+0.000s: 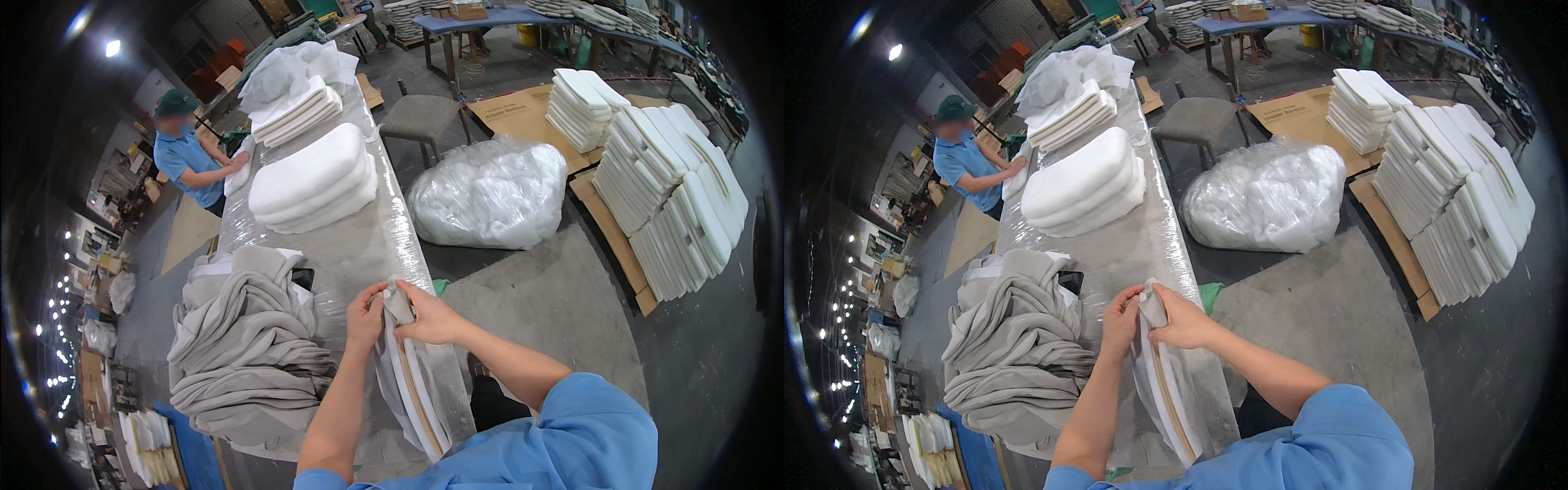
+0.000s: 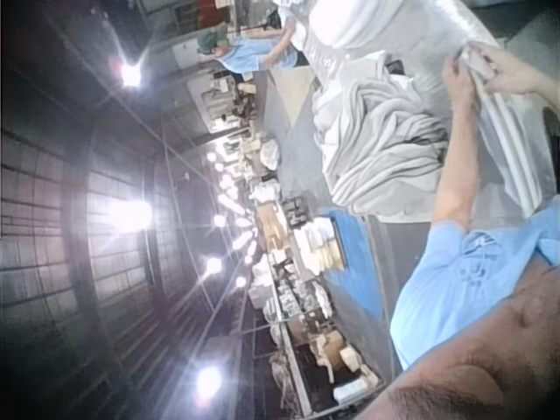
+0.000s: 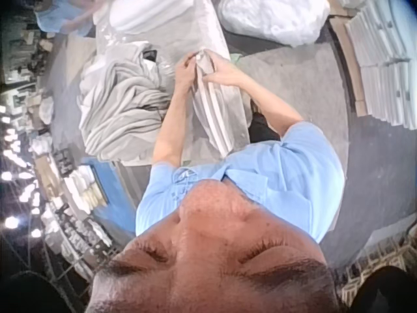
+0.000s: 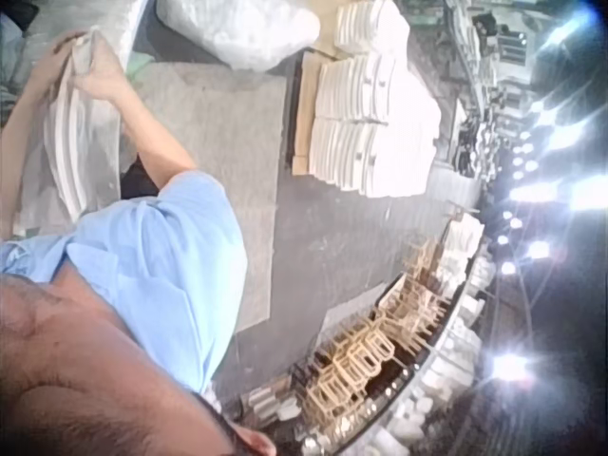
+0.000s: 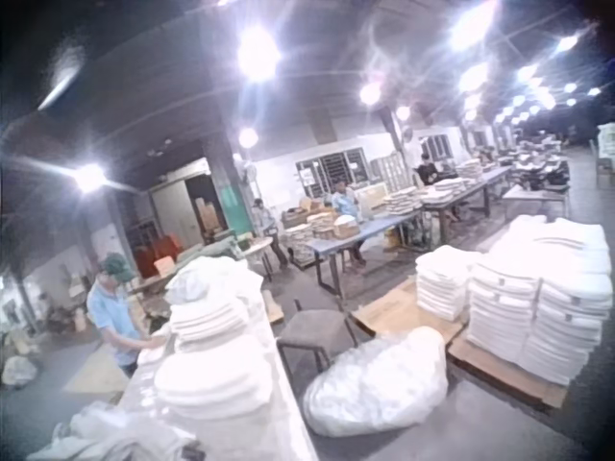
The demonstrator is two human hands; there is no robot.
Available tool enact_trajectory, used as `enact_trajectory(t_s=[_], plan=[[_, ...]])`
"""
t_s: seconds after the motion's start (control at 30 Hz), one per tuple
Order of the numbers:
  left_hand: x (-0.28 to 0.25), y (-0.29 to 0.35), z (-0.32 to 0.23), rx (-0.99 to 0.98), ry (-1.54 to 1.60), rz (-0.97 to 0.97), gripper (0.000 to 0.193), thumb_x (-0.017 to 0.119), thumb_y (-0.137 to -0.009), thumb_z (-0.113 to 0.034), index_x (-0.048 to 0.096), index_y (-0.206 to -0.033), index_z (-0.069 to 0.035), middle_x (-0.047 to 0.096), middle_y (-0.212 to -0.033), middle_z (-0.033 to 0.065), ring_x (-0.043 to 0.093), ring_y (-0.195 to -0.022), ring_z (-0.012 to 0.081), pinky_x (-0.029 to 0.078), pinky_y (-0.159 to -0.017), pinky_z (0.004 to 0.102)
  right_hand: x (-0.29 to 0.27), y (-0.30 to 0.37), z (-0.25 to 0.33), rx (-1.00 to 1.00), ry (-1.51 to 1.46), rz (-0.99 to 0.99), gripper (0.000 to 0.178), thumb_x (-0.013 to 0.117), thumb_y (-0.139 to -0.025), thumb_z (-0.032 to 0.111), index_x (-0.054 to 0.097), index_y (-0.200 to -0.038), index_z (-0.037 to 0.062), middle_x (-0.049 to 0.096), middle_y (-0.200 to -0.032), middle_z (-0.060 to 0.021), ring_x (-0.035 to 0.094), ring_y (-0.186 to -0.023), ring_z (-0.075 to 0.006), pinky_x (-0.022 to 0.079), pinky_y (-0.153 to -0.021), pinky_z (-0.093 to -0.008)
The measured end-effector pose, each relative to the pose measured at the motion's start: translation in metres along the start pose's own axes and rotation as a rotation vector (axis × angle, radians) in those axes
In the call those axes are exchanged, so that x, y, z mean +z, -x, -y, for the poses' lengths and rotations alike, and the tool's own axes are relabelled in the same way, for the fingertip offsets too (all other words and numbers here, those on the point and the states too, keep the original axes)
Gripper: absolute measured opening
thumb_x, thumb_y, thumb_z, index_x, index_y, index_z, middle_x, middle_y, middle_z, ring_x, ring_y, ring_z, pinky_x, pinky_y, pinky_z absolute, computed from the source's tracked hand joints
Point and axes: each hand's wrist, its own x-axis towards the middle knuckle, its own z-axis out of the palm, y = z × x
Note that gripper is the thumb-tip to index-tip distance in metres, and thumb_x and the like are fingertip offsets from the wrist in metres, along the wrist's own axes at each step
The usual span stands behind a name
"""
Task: The person inserts white foam inserts into gray fabric covers, aligns the edges, and secures the openings by hand. The finished cushions are stacked on a nearby pallet while the person continues the process with additional inserts and covers.
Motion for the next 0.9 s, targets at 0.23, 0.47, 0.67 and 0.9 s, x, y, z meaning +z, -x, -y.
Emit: enact_trajectory(t_s=[0.23,0.47,0.67,0.9], plan=[[-0.013,-0.036,-0.003,-0.181,0.226,-0.043,0.034,0.060,-0.109,-0.028,0.067,-0.135,-0.008,0.072,-0.116,0.0060,0.068,-0.102,0.0188,0.055,-0.091,0.0343,-0.016,-0.044,-0.046,0.157,-0.749,-0.189,0.038,0.056,-0.111,0.035,0.074,-0.118,0.0026,0.076,-0.104,-0.0051,0.066,-0.096,-0.0120,0.051,-0.087,-0.0284],[-0.032,-0.106,0.027,-0.338,0.512,0.181,0.069,0.038,-0.109,-0.064,0.049,-0.154,-0.012,0.068,-0.128,0.0150,0.069,-0.106,0.0244,0.055,-0.092,0.0368,0.010,-0.108,-0.051,-0.103,-0.886,-0.124,0.054,0.041,-0.115,0.039,0.073,-0.109,-0.0036,0.074,-0.085,-0.0091,0.068,-0.079,-0.0160,0.052,-0.082,-0.0322],[-0.005,-0.126,0.080,-0.214,0.448,0.278,0.077,0.026,-0.112,-0.064,0.052,-0.152,-0.003,0.069,-0.132,0.0154,0.068,-0.114,0.0245,0.051,-0.104,0.0367,0.027,-0.127,-0.048,-0.035,-0.748,-0.050,0.069,0.031,-0.115,0.050,0.071,-0.095,-0.0025,0.070,-0.071,-0.0106,0.065,-0.066,-0.0181,0.053,-0.076,-0.0309],[-0.011,-0.129,0.150,-0.012,0.940,0.513,0.071,0.023,-0.115,-0.052,0.053,-0.147,0.005,0.063,-0.142,0.0181,0.062,-0.127,0.0249,0.042,-0.117,0.0375,0.039,-0.142,-0.055,0.042,-0.685,0.040,0.086,0.020,-0.111,0.064,0.071,-0.089,-0.0007,0.066,-0.062,-0.0083,0.061,-0.057,-0.0154,0.050,-0.063,-0.0276]])
